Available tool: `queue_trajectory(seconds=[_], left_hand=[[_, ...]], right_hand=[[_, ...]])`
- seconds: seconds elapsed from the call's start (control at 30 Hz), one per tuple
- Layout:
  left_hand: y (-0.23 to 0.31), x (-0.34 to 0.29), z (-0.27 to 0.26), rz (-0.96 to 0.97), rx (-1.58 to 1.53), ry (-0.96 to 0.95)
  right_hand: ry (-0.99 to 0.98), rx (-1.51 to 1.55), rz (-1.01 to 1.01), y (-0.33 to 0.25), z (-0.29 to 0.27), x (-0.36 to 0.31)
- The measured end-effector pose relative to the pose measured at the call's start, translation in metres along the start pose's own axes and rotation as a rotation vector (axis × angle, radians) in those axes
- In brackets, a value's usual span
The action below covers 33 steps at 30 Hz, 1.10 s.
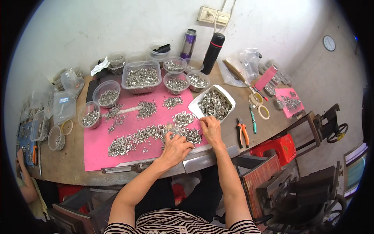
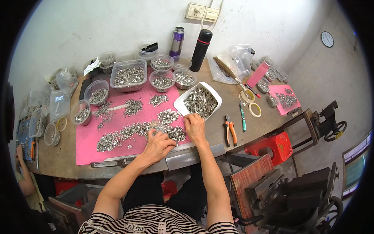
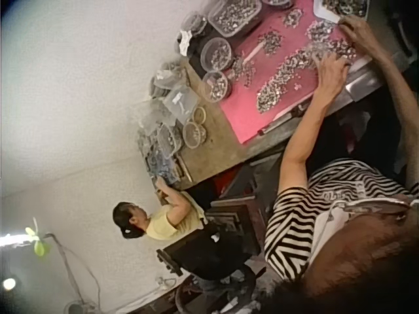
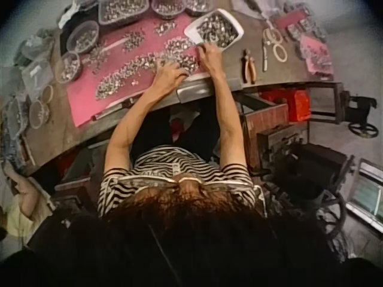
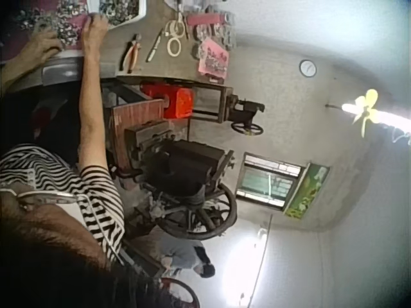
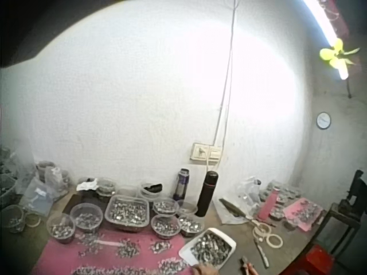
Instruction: The person sorts small metal parts from plastic containers by hand, then operates a manual press machine by pulling its handle to press the parts.
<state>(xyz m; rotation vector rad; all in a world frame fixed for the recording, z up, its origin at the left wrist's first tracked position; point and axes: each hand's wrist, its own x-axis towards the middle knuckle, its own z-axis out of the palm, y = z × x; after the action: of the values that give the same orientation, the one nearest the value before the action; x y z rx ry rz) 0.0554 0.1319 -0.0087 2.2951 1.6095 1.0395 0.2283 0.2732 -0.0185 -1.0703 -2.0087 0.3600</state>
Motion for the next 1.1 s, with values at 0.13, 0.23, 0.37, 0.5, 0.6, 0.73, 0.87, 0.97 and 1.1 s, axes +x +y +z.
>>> queue_trajectory(seconds=[0.13,0.23,0.37,0.5,0.6,0.73,0.87,0.97,1.1], left_hand=[[-0.003,0.003,0.000,0.062,0.028,-0.023],[-0.003,0.007,0.001,0.068,0.035,-0.022],[-0.007,0.007,0.004,0.088,0.070,0.013],[-0.003,0.002,-0.039,0.034,0.103,0.087],[-0.012,-0.026,-0.065,-0.066,0.077,0.129],[-0.003,-0.064,-0.078,-0.136,0.038,0.125],[0.004,-0.084,-0.071,-0.174,0.025,0.137],[0.005,-0.089,-0.065,-0.171,0.047,0.182],[0.005,-0.090,-0.063,-0.140,0.084,0.208]], right_hand=[[-0.019,-0.124,-0.064,-0.007,0.010,0.006],[-0.023,-0.186,-0.073,-0.013,0.009,0.012],[0.023,-0.117,-0.072,-0.001,0.023,0.014],[0.006,0.035,0.094,0.000,0.020,0.014],[0.017,-0.081,0.011,-0.003,0.019,0.012],[-0.014,-0.121,-0.003,0.001,0.018,0.014],[0.001,-0.168,-0.099,-0.013,0.004,0.004],[0.026,-0.195,-0.167,-0.049,-0.023,-0.021],[-0.116,0.002,-0.174,-0.084,-0.034,-0.065]])
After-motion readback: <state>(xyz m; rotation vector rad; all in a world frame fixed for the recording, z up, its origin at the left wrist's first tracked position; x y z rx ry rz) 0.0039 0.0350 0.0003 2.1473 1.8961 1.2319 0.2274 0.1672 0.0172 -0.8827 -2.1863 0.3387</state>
